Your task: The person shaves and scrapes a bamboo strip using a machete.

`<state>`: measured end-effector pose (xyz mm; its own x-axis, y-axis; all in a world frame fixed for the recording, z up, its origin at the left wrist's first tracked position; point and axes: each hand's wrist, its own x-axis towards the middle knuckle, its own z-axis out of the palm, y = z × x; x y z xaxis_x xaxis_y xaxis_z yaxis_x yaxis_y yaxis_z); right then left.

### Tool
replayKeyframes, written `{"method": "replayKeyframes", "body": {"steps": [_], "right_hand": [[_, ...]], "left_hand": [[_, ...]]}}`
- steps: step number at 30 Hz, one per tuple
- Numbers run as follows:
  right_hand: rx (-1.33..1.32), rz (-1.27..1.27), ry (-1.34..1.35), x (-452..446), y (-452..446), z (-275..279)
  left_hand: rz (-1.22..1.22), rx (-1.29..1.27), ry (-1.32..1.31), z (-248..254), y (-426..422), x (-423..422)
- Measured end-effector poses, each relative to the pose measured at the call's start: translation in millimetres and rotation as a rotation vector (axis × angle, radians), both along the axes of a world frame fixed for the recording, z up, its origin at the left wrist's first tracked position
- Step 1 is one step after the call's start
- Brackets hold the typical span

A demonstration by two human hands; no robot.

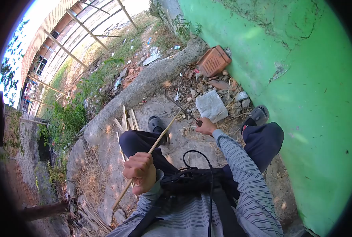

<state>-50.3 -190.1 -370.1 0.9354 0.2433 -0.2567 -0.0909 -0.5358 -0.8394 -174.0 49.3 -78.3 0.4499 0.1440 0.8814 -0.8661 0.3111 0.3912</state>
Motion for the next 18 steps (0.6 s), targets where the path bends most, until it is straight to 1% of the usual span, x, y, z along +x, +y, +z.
{"method": "replayKeyframes", "body": {"steps": [2, 3, 5, 9, 11, 12, 14, 15, 17, 18], "right_hand": [[0.001, 0.044, 0.006, -2.3, -2.6, -5.0], [0.0, 0.044, 0.003, -1.4, -7.3, -16.5], [-0.031, -0.072, 0.005, -3.1, -16.1, -43.3], [-0.053, -0.063, 0.04, -12.3, -17.2, -21.5], [-0.086, 0.007, -0.011, -11.7, -11.7, -11.3], [-0.086, 0.007, -0.005, -16.2, -12.8, -16.9], [-0.035, -0.127, -0.002, -17.8, -18.0, -39.7], [-0.032, -0.126, -0.002, -20.2, -21.9, -50.1], [-0.09, -0.222, 0.203, -21.5, -32.8, -67.3], [-0.173, -0.184, 0.206, -21.3, -35.9, -67.2]], "left_hand": [[0.007, -0.004, 0.043, 3.3, -0.6, -0.8], [0.007, -0.005, 0.04, 3.4, -0.4, -1.0], [-0.019, -0.039, 0.08, 2.8, 1.3, -3.7], [-0.014, -0.027, 0.07, -0.3, 2.3, -5.4], [-0.015, -0.035, 0.067, 0.7, 2.8, -2.5], [-0.015, -0.036, 0.073, 0.7, 3.6, -2.7], [-0.011, -0.044, 0.065, 2.2, 6.0, 0.6], [-0.009, -0.042, 0.065, 3.0, 7.2, -0.2], [0.006, -0.017, 0.088, 4.8, 9.5, -0.1], [0.009, -0.017, 0.088, 5.0, 10.3, 0.3]]}}
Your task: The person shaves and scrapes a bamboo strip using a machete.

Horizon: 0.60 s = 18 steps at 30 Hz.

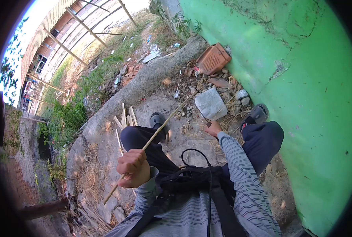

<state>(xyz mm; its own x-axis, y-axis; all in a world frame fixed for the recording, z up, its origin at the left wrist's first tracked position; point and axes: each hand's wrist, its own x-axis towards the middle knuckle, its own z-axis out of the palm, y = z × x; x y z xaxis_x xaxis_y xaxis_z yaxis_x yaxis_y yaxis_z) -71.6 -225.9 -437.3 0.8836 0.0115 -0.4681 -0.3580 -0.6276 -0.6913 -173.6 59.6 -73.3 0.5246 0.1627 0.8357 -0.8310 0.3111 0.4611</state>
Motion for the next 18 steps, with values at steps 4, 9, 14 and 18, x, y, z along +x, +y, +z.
{"method": "replayKeyframes", "body": {"steps": [4, 9, 14, 18], "right_hand": [[0.01, -0.027, -0.03, 1.8, 7.5, 9.2], [0.321, -0.01, -0.169, 10.5, 39.1, 87.9], [0.749, 0.056, 0.021, 4.0, 58.3, 164.0], [0.521, 0.319, -0.266, -9.7, 70.8, 188.2]], "left_hand": [[-0.002, 0.036, 0.035, 1.5, 8.1, 2.0], [0.07, 0.119, 0.151, 17.0, 6.1, -1.2], [0.015, 0.131, 0.201, 11.1, 7.7, -10.8], [-0.12, 0.118, 0.076, -3.7, 12.6, -11.5]]}}
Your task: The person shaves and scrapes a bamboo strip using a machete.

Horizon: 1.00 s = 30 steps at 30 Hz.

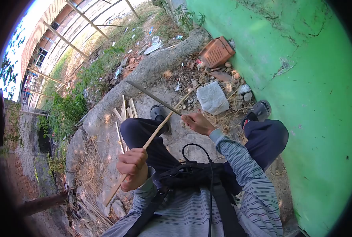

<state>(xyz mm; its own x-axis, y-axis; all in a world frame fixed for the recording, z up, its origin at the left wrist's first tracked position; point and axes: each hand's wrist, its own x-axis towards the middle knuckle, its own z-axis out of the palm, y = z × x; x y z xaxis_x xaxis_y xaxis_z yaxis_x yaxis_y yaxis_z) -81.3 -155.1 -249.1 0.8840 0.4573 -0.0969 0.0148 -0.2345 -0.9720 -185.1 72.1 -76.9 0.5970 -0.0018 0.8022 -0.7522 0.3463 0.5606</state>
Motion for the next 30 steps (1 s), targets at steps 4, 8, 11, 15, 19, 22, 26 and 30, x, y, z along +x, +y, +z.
{"method": "replayKeyframes", "body": {"steps": [4, 8, 11, 15, 19, 22, 26, 30], "right_hand": [[-0.083, 0.112, -0.277, -14.8, 9.0, 19.6], [-0.089, 0.175, -0.296, -18.5, 10.7, 17.1], [-0.016, 0.164, -0.213, -21.2, 13.4, 5.2], [0.06, 0.174, -0.178, -25.5, 19.8, 15.6], [0.033, 0.23, -0.083, -16.2, 15.8, 12.7], [-0.015, 0.151, 0.004, -11.3, 13.3, -1.1], [0.021, 0.162, -0.059, -14.3, 16.2, -14.9], [0.104, 0.147, 0.074, -19.3, 22.9, -28.4]], "left_hand": [[0.035, -0.037, -0.01, -6.2, -1.0, -3.7], [0.078, -0.104, -0.027, -9.9, -6.7, -6.7], [0.124, -0.122, -0.029, -11.6, -11.4, -11.4], [0.146, -0.136, -0.039, -12.8, -10.5, -10.9], [0.152, -0.14, -0.026, -13.2, -11.0, -12.6], [0.171, -0.177, -0.012, -16.2, -8.1, -15.0], [0.166, -0.174, -0.007, -14.6, -9.4, -14.3], [0.155, -0.151, -0.008, -12.2, -9.2, -15.7]]}}
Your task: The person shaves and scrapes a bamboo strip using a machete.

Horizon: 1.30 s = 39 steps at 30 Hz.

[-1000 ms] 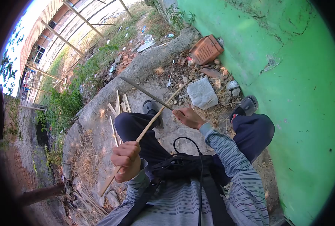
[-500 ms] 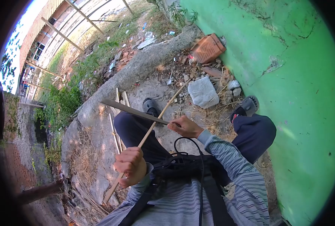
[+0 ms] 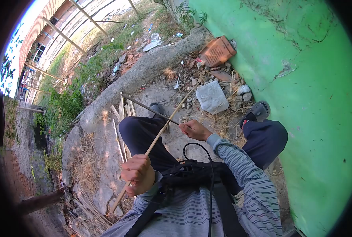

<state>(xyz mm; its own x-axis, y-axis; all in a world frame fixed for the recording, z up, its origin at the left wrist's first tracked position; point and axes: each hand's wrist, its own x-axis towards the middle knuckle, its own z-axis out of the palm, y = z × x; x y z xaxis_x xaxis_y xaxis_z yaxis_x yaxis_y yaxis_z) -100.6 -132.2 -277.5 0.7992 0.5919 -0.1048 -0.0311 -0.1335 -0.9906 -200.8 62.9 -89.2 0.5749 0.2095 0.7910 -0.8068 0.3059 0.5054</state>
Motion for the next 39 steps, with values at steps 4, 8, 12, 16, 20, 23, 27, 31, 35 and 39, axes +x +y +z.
{"method": "replayKeyframes", "body": {"steps": [4, 8, 12, 16, 20, 23, 27, 31, 35, 39], "right_hand": [[-0.079, -0.015, -0.042, 0.1, 5.5, 9.0], [-0.05, 0.033, -0.185, -0.4, 4.7, 19.3], [-0.058, -0.064, -0.047, 6.3, -1.6, 0.1], [-0.072, -0.072, -0.002, 1.5, -1.1, -5.4], [-0.089, -0.073, -0.035, 6.6, -5.7, -6.1], [-0.152, -0.168, -0.038, 11.8, -10.2, -24.7], [-0.143, -0.09, -0.07, 9.5, -11.1, -12.4], [-0.042, -0.171, 0.038, 14.4, -12.8, -50.5], [-0.134, -0.223, 0.09, 17.6, -13.1, -45.1], [-0.192, -0.224, 0.067, 21.3, -22.4, -58.8]], "left_hand": [[0.042, -0.061, 0.05, -2.5, 13.9, -0.6], [0.012, -0.045, 0.043, -0.3, 10.5, -0.3], [0.013, -0.04, 0.048, 0.0, 12.5, 1.7], [0.024, -0.033, 0.065, 0.9, 15.6, 3.2], [0.016, -0.039, 0.037, 0.2, 14.2, 5.0], [0.018, -0.041, 0.047, -0.9, 18.9, 3.3], [0.009, -0.048, 0.048, -1.0, 17.7, 4.7], [0.001, -0.047, 0.064, 0.6, 21.5, 3.8], [0.033, -0.065, 0.069, -1.9, 23.7, 2.3], [0.003, -0.044, 0.063, 2.1, 18.2, 1.5]]}}
